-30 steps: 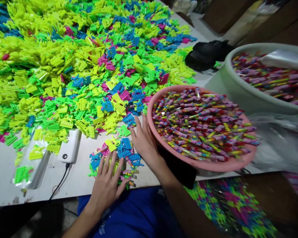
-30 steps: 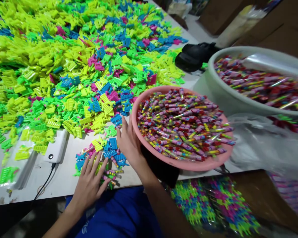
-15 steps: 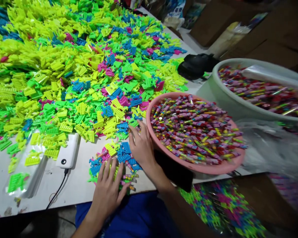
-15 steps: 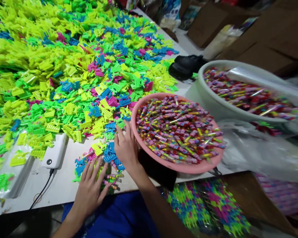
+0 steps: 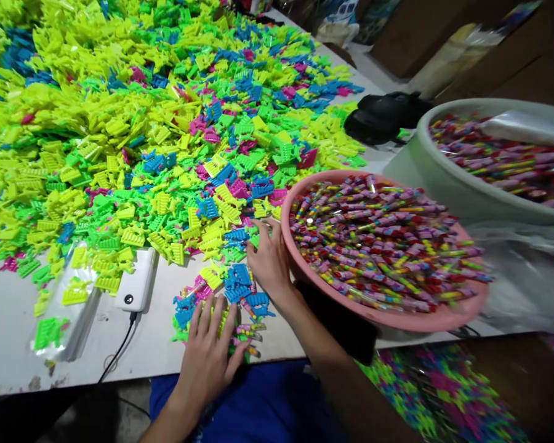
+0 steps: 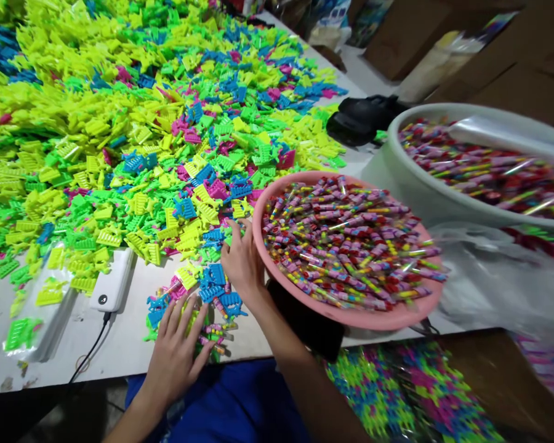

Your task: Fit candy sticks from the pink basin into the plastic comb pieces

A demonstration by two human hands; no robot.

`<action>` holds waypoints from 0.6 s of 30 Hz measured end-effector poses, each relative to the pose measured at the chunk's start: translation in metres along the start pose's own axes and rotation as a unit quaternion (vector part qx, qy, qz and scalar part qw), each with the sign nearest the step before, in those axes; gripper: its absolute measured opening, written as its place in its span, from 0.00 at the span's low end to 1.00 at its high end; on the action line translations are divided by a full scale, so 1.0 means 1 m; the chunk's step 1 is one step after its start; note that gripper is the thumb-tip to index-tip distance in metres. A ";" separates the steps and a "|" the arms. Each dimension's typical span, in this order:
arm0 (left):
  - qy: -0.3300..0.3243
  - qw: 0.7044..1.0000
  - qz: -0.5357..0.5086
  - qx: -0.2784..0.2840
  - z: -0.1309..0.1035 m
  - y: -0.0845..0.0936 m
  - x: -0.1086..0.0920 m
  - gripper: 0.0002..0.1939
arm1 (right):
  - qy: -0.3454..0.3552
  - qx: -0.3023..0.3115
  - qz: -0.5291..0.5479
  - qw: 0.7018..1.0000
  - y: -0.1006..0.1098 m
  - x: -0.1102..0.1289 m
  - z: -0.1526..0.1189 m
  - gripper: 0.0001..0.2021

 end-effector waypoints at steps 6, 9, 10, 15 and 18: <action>0.030 0.999 -0.011 -0.027 0.004 0.010 0.006 0.32 | 0.066 -0.002 0.059 0.996 0.015 0.031 -0.034 0.29; 0.046 0.998 -0.015 -0.035 0.006 0.014 0.016 0.35 | 0.097 -0.009 0.096 0.991 0.028 0.042 -0.051 0.32; 0.052 0.998 -0.012 -0.036 0.006 0.014 0.019 0.37 | 0.103 -0.017 0.108 0.989 0.034 0.044 -0.054 0.32; 0.070 0.997 0.007 -0.035 0.008 0.014 0.028 0.37 | 0.113 -0.004 0.169 0.979 0.052 0.055 -0.057 0.26; 0.089 0.995 0.006 -0.048 0.008 0.014 0.032 0.38 | 0.157 0.084 0.194 0.965 0.041 0.074 -0.060 0.22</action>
Point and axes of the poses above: each hand's wrist, its own z-axis towards the middle knuckle, its own y-axis out of the back of the hand, x = y × z, the point moved 9 cm from there along z, towards the middle knuckle, and after that the axes turned 6 degrees about y, right-handed, at the moved point
